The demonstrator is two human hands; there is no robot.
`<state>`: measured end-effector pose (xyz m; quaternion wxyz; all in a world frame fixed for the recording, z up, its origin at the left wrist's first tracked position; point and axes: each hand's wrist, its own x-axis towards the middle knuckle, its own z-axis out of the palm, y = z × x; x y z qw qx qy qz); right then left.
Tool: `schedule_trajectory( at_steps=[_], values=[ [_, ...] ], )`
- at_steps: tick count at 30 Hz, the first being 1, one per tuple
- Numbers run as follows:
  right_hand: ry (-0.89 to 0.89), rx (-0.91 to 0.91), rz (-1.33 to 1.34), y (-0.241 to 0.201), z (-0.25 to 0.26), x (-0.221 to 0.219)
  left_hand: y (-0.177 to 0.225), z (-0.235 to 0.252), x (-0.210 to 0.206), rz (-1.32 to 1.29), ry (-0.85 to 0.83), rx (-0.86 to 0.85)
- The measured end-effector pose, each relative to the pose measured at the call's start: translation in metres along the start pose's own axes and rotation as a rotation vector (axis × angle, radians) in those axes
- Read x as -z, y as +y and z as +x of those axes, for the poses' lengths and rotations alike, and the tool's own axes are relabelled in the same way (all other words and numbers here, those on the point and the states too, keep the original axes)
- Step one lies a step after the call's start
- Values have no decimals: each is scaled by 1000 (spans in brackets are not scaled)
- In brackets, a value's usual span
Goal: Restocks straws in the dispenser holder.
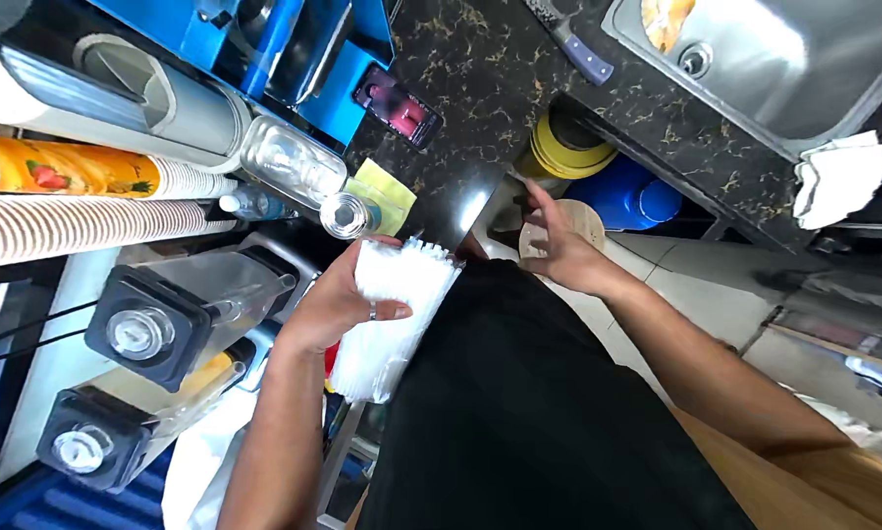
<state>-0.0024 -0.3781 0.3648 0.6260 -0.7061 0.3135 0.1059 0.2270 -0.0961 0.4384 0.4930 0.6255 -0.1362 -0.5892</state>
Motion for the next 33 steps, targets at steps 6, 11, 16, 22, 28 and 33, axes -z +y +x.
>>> schedule_trajectory(
  at_steps=[6, 11, 16, 22, 28, 33],
  values=[
    [-166, -774, -223, 145, -21, -10, 4, -10, 9, 29, 42, -73],
    [-127, -533, -239, 31, 0, 7, 24, -16, 7, -4, 120, -139],
    [-21, 186, 249, -101, 6, -25, 45, 2, -37, -225, 284, -325],
    [82, 394, 414, -108, 2, -61, 10, 7, -56, -330, 264, -248],
    [48, 324, 448, -75, 0, -83, -5, 11, -45, -271, 212, -160],
    [-140, 240, 399, -80, 10, -64, -2, 10, -28, -195, 169, -163]
  ],
)
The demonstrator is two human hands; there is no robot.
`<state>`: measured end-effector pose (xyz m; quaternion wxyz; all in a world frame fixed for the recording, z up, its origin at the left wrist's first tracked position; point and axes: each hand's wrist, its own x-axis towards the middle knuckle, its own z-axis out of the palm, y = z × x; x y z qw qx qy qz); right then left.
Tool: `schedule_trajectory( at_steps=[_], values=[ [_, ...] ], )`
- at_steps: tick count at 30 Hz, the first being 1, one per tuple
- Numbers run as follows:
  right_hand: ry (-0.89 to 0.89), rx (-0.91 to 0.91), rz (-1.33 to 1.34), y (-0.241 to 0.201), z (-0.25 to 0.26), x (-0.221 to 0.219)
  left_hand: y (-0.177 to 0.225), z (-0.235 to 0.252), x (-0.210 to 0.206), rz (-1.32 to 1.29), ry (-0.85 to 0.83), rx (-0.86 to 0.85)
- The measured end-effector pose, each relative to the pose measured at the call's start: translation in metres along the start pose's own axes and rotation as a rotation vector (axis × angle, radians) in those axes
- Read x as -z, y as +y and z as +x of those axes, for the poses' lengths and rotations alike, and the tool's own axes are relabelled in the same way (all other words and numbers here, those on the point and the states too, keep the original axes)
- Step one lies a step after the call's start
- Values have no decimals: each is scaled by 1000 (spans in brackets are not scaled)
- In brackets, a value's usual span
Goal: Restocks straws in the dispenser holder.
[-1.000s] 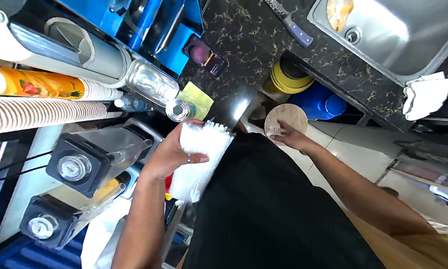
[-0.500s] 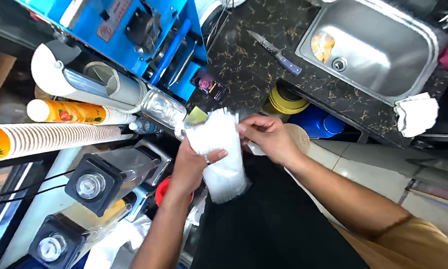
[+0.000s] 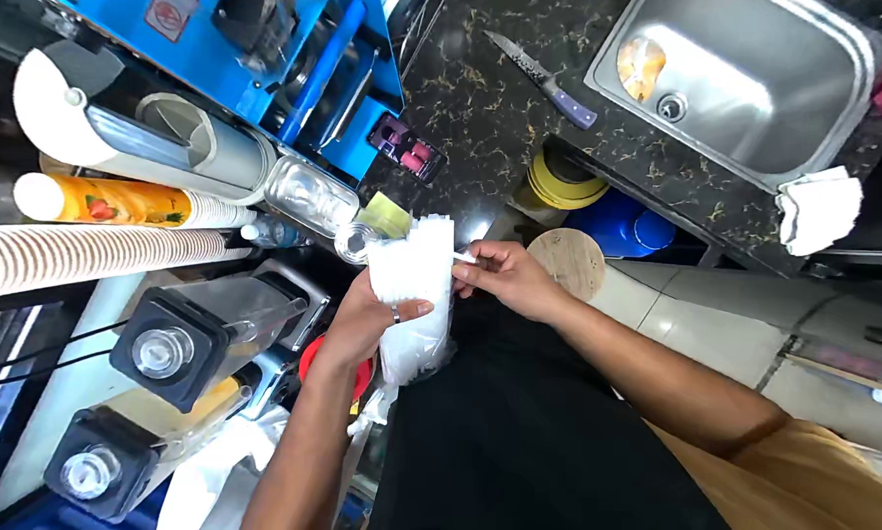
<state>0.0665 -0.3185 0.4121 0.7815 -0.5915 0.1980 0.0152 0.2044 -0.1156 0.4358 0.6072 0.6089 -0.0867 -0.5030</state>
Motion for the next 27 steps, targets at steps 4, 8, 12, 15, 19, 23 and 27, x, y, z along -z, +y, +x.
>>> schedule_trajectory(
  at_steps=[4, 8, 12, 15, 19, 23, 27],
  values=[
    [9, 152, -8, -22, 4, 8, 4, 3, 10, -14, -64, 0],
    [-8, 257, -228, -36, 3, 16, 1, 5, 18, -42, -145, 14],
    [-247, 249, -396, -43, 7, 29, -4, 7, 23, -82, -210, 13],
    [-369, 188, -383, -42, 14, 35, -8, 8, 22, -87, -224, 33],
    [-481, 161, -394, -43, 16, 35, -11, 8, 22, -75, -209, 33],
    [-539, 156, -200, -38, 13, 34, -11, 6, 19, -47, -236, 20],
    [-377, 177, -133, -33, 5, 25, -14, 2, 15, -72, -217, 20]
  ],
)
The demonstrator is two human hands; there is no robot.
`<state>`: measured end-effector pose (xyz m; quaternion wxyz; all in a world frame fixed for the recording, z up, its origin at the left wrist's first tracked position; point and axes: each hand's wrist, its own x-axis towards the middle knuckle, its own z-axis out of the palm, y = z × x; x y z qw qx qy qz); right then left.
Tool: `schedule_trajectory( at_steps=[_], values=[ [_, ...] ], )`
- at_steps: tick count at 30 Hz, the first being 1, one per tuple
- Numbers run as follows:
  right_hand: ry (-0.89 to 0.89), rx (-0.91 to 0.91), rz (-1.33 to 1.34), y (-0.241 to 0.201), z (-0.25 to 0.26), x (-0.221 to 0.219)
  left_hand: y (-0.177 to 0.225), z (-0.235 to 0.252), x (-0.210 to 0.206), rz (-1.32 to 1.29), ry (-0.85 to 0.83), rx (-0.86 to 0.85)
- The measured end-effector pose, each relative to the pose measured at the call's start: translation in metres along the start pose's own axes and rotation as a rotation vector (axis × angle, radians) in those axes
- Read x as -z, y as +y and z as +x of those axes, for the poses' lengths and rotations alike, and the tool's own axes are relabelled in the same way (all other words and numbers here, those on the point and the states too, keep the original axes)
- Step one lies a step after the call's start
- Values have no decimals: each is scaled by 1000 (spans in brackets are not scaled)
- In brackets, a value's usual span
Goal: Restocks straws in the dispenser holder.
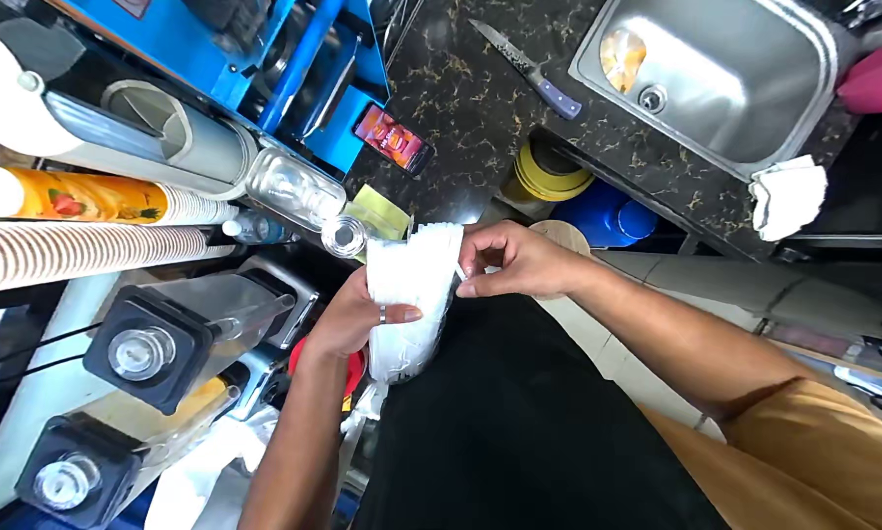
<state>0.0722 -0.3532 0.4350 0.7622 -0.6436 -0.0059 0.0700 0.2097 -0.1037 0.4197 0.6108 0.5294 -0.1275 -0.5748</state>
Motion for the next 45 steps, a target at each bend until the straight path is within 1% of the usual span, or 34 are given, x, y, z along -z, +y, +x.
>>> schedule_trajectory(
  at_steps=[2, 3, 6, 8, 10, 12, 13, 14, 17, 19, 20, 22, 24, 26, 27, 29, 31, 33, 34, 36, 38, 40, 41, 42, 44, 45],
  values=[
    [150, 49, -120, 0, -1, -9, -1, 0, -1, -16, 5, -10],
    [212, 103, -223, 1, -2, -12, -1, -1, -1, -25, 9, -14],
    [392, 353, -578, 9, -2, -18, -2, -2, 0, -45, 21, -24],
    [487, 466, -720, 17, -3, -24, -4, -1, 1, -46, 28, -29],
    [573, 488, -815, 26, -6, -33, -5, -1, 0, -50, 50, -34],
    [643, 428, -850, 35, -9, -43, -6, 0, 0, -60, 71, -36],
    [659, 370, -792, 38, -10, -49, -7, 0, 0, -64, 75, -37],
    [671, 307, -652, 38, -11, -53, -7, 0, 0, -69, 77, -37],
    [711, 102, -6, 32, -7, -51, -4, 1, -1, -45, 107, -26],
    [657, -61, 243, 26, -2, -37, -2, 1, -3, -11, 108, -16],
    [596, -108, 298, 22, 2, -30, 0, 2, -5, 14, 102, -5],
    [476, -116, 260, 13, 9, -19, 4, 4, -10, 73, 97, 32],
    [406, -100, 90, 2, 16, -18, 6, 4, -15, 108, 98, 73],
    [398, -128, -80, -3, 17, -17, 7, 2, -15, 119, 105, 104],
    [414, -130, -105, -3, 16, -16, 6, 2, -14, 118, 109, 111],
    [460, -75, -91, -1, 14, -12, 4, 0, -13, 117, 111, 111],
    [436, -34, -184, -3, 14, -12, 2, -2, -12, 118, 111, 109],
    [402, -41, -319, 0, 13, -16, 2, -3, -11, 120, 113, 113],
    [401, -51, -308, 3, 12, -16, 3, -4, -10, 123, 114, 112],
    [424, -111, -87, 9, 9, -15, 5, -4, -9, 116, 118, 95],
    [454, -269, 138, 12, 7, -18, 6, -3, -12, 113, 122, 74],
    [480, -385, 209, 9, 9, -25, 9, -1, -16, 134, 120, 44],
    [501, -388, 183, 7, 13, -29, 12, -1, -16, 144, 112, 29],
    [540, -354, 137, 6, 16, -31, 14, -1, -14, 153, 100, 16],
    [641, -244, 62, 6, 22, -28, 16, -2, -12, 170, 75, 18],
    [678, -211, 81, 6, 25, -24, 17, -3, -11, 171, 69, 24]
  ],
)
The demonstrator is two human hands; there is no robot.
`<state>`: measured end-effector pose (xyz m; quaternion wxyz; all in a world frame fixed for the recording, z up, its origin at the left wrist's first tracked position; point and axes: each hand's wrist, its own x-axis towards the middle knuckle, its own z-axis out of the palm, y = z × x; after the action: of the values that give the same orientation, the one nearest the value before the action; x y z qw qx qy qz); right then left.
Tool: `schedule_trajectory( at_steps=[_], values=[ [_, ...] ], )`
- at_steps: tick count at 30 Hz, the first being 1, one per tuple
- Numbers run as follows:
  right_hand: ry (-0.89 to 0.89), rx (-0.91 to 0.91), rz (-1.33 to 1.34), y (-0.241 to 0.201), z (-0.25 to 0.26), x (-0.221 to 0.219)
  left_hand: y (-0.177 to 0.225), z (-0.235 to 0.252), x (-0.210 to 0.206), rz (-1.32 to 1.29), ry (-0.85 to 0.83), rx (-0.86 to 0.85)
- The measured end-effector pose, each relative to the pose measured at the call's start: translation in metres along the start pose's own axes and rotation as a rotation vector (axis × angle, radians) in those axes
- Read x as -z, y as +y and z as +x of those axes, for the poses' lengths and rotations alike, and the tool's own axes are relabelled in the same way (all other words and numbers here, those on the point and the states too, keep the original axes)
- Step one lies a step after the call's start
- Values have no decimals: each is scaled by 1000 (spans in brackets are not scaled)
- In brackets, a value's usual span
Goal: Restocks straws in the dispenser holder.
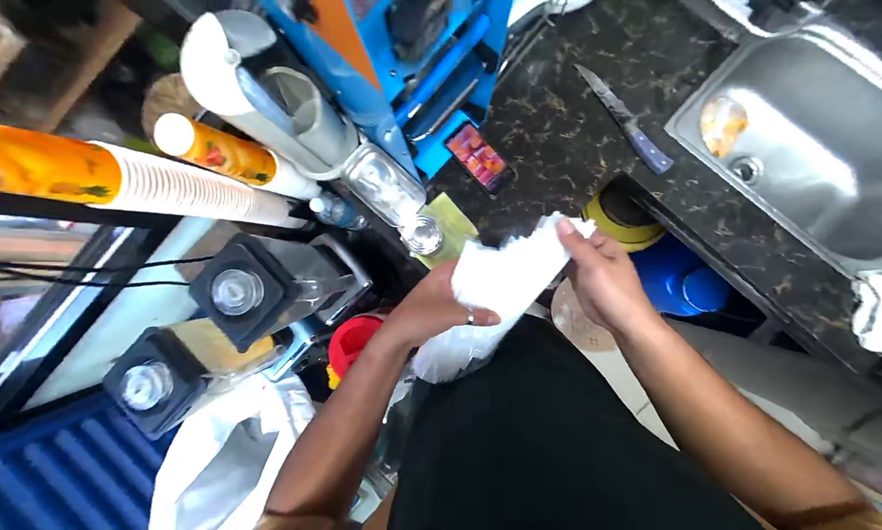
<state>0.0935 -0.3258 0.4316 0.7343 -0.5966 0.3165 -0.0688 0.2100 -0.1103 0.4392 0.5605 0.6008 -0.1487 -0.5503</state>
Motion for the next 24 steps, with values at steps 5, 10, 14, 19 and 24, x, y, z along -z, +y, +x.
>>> schedule_trajectory(
  at_steps=[5, 10, 14, 19, 24],
  values=[
    [-115, -120, 169, -15, 6, -11, 0, -3, 8, 46, 11, 2],
    [-50, -33, 314, -29, 8, -28, -5, -1, 14, 74, 29, -116],
    [-49, -2, 252, -28, 6, -40, -5, 1, 19, 66, 23, -129],
    [160, 136, 319, -46, 8, -40, -15, 9, 29, 114, -95, -135],
    [213, 271, 327, -63, 9, -42, -22, 15, 34, 210, -176, -129]
  ],
)
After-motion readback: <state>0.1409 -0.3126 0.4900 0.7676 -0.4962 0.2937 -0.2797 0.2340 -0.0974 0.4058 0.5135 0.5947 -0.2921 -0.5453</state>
